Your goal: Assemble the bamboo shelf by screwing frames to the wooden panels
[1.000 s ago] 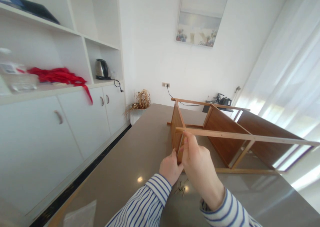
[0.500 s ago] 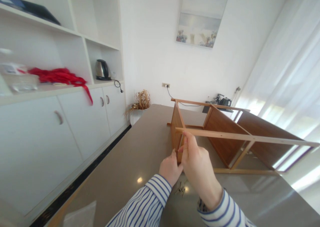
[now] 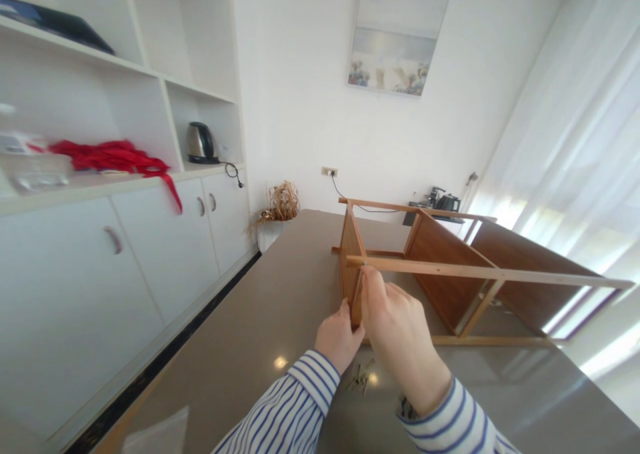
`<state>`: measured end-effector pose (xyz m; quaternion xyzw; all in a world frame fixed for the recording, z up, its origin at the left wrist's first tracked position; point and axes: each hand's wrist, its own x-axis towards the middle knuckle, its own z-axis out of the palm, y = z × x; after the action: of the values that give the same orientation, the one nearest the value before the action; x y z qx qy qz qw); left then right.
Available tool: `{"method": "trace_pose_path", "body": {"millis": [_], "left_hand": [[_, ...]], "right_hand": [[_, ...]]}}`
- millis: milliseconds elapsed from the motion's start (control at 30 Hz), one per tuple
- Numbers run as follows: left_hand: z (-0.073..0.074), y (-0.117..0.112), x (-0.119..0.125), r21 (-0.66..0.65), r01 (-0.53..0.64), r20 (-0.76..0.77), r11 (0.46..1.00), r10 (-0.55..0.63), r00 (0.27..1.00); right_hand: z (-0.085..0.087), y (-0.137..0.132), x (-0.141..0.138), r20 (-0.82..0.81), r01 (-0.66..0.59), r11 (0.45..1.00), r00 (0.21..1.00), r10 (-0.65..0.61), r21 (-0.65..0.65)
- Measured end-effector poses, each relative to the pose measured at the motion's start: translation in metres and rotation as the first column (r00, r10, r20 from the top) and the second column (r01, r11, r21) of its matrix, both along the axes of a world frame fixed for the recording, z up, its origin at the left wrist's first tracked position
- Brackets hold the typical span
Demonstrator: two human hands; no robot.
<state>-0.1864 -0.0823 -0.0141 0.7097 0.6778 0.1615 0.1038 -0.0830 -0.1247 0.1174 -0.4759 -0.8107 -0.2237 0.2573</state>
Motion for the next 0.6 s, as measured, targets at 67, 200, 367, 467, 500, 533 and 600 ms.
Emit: {"method": "trace_pose_path", "body": {"millis": [67,200,367,467,500,533,600], "left_hand": [[0.001,-0.001,0.0,0.017,-0.018,0.01,1.0,0.018,1.0],[0.001,-0.001,-0.001,0.035,-0.033,0.013,0.999,0.032,0.999],[-0.003,0.001,0.0,0.051,-0.036,0.002,0.998,0.036,0.999],[-0.007,0.003,0.0,0.062,-0.026,-0.004,0.998,0.027,1.0],[-0.009,0.004,0.0,0.066,-0.024,-0.001,0.998,0.024,1.0],[-0.01,0.005,0.0,0.072,-0.024,0.005,0.997,0.024,1.0],[-0.009,0.005,0.0,0.087,-0.031,0.028,0.996,0.029,0.999]], "right_hand": [[0.001,0.0,-0.002,0.003,-0.016,0.999,1.0,0.016,-0.05],[-0.003,0.003,-0.002,0.008,-0.08,0.996,0.997,0.081,-0.048],[-0.007,0.005,0.008,0.108,-0.183,0.98,0.979,0.175,0.073],[-0.008,0.005,0.012,0.121,-0.249,0.964,0.964,0.237,0.093],[-0.008,0.005,0.013,0.108,-0.276,0.957,0.958,0.266,0.092],[-0.009,0.005,0.014,0.084,-0.297,0.951,0.953,0.29,0.089],[-0.012,0.004,0.015,0.012,-0.31,0.948,0.951,0.31,0.066]]}}
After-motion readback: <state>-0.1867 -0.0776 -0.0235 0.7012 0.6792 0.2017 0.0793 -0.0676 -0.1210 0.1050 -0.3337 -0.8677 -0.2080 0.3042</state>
